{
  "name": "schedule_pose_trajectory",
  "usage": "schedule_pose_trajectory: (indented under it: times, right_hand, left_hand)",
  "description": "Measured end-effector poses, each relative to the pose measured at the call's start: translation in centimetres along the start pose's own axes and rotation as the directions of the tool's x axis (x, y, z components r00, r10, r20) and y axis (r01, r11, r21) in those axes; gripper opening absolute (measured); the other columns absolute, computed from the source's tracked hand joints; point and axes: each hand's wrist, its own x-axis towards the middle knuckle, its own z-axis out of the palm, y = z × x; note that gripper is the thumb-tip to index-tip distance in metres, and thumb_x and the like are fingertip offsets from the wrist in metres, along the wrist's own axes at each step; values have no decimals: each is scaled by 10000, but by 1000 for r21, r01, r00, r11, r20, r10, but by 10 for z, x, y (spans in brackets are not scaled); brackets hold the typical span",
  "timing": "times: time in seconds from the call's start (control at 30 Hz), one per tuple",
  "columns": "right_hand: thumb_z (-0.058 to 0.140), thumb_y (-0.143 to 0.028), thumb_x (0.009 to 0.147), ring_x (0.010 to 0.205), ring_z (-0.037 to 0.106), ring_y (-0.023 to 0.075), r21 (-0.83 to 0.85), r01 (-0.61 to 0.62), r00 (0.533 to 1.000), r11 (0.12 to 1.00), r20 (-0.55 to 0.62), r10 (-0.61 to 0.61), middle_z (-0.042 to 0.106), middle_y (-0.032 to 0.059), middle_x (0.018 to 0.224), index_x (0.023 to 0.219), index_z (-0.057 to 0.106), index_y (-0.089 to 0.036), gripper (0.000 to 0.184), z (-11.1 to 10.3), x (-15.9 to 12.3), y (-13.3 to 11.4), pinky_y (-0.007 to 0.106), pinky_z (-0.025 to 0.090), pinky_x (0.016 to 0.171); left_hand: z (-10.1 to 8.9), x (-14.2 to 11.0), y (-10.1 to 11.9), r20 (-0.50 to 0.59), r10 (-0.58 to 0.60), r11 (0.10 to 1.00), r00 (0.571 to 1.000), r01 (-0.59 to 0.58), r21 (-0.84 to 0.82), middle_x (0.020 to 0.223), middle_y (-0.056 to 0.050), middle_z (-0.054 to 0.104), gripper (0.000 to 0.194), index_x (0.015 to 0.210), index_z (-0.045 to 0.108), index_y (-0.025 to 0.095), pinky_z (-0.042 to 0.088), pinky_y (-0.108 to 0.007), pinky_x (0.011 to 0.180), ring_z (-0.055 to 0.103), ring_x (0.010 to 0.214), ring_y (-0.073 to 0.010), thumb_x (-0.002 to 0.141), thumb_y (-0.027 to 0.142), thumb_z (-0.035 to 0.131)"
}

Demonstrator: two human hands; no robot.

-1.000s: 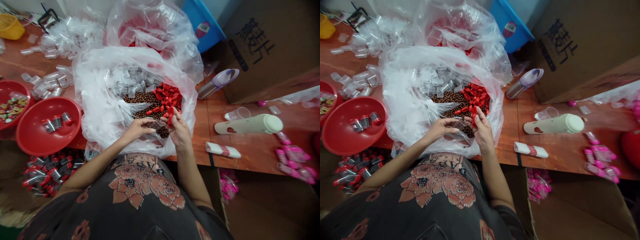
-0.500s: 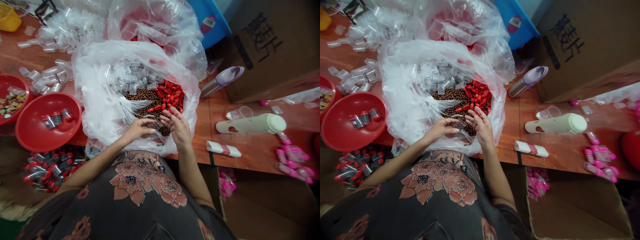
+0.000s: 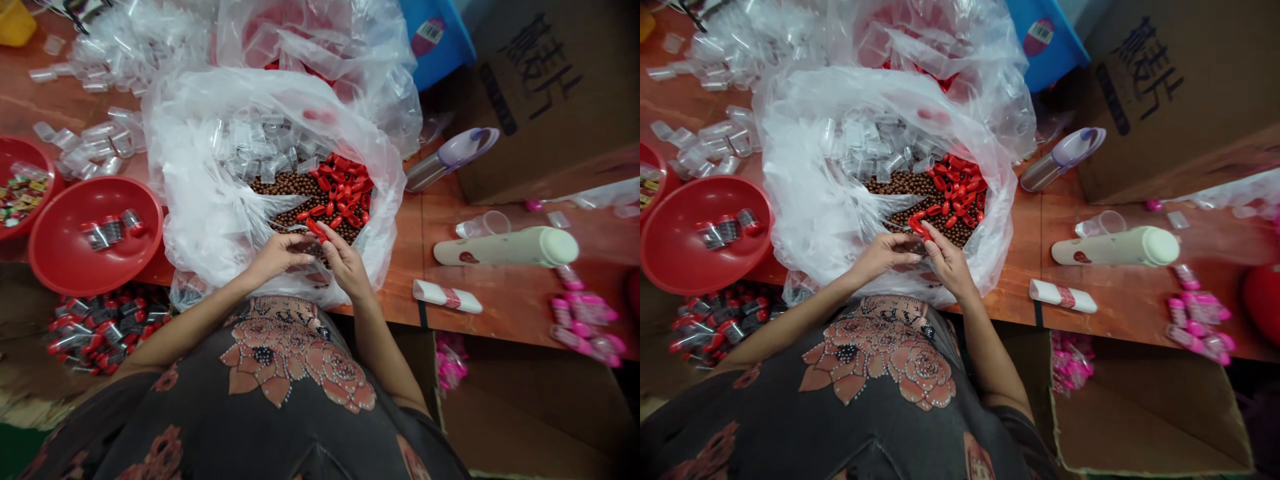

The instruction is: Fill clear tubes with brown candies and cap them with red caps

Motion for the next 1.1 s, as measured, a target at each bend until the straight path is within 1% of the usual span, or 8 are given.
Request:
schedule_pose_trajectory:
  times: [0.1,0.2,0.33,0.43,0.57,0.67,0.9,1.1]
  right_hand:
    - [544,-450,954,1353,496,285,-194,90,996,977,16,-88,509,80,1466,1543,287,-352,650,1,-3,2,524,440,1133]
    - [686,-447,856,1312,497,325,-393,138,981,909,-75,-181,488,133,1410,1570,180,-315,884,4,-5,5,545,461,1100]
    - [601,-356,908,1253,544,308,-492,193,939,849,-160,-306,540,125,1344,1542,190,-321,756,8,-6,5,566,483,1061]
    - [611,-394,895,1226,583,315,-506,188,948,842,-130,-290,582,137,1339,1499,287,-269,698,7,-6,6,554,511,1027]
    - [685,-493,826,1164,636,322,-487,171,971,856,-62,-230,649,155,1273,1393,457,-215,671,7,-4,9,503,538,995]
    - [695,-504,805,1145,649,321,-465,186,978,866,-1,-210,672,145,1248,1342,517,-222,632,13,-4,13,503,534,995]
    - [677,-494,792,1192,629,315,-504,232,967,832,23,-255,668,135,1267,1286,556,-239,569,25,-8,23,505,526,1008]
    - [692,-518,759,1215,602,330,-485,298,949,822,58,-310,641,128,1313,1255,584,-243,577,28,-5,17,498,515,1013]
  left_hand:
    - [2,-1,1,-42,5,999,999,-3,45,938,-46,750,330,972,782,194,535,-325,826,670,851,-172,644,189,816]
    - [5,-1,3,-64,23,999,998,-20,47,967,-51,749,334,990,772,197,536,-334,830,672,881,-185,660,224,817]
    - [8,-1,8,-76,84,996,994,-81,37,995,-40,743,331,965,754,198,521,-339,889,668,931,-186,642,213,827]
    - [7,-1,10,-41,70,998,997,-70,5,1001,-48,741,334,967,740,192,519,-304,844,667,898,-172,658,271,836]
    - [3,1,7,-19,-154,975,988,149,-164,835,-93,737,532,971,722,165,495,-263,627,653,703,-160,817,661,609]
    - [4,3,5,32,-271,927,962,270,-262,735,-101,717,703,969,695,160,462,-260,549,656,664,-181,819,801,449]
    - [10,4,2,110,-299,872,948,318,-373,722,-87,702,607,978,680,170,527,-316,642,680,742,-216,827,738,529]
    - [23,5,-1,38,-334,840,942,316,-441,618,-31,624,480,875,671,179,473,-284,549,542,524,-124,908,631,513]
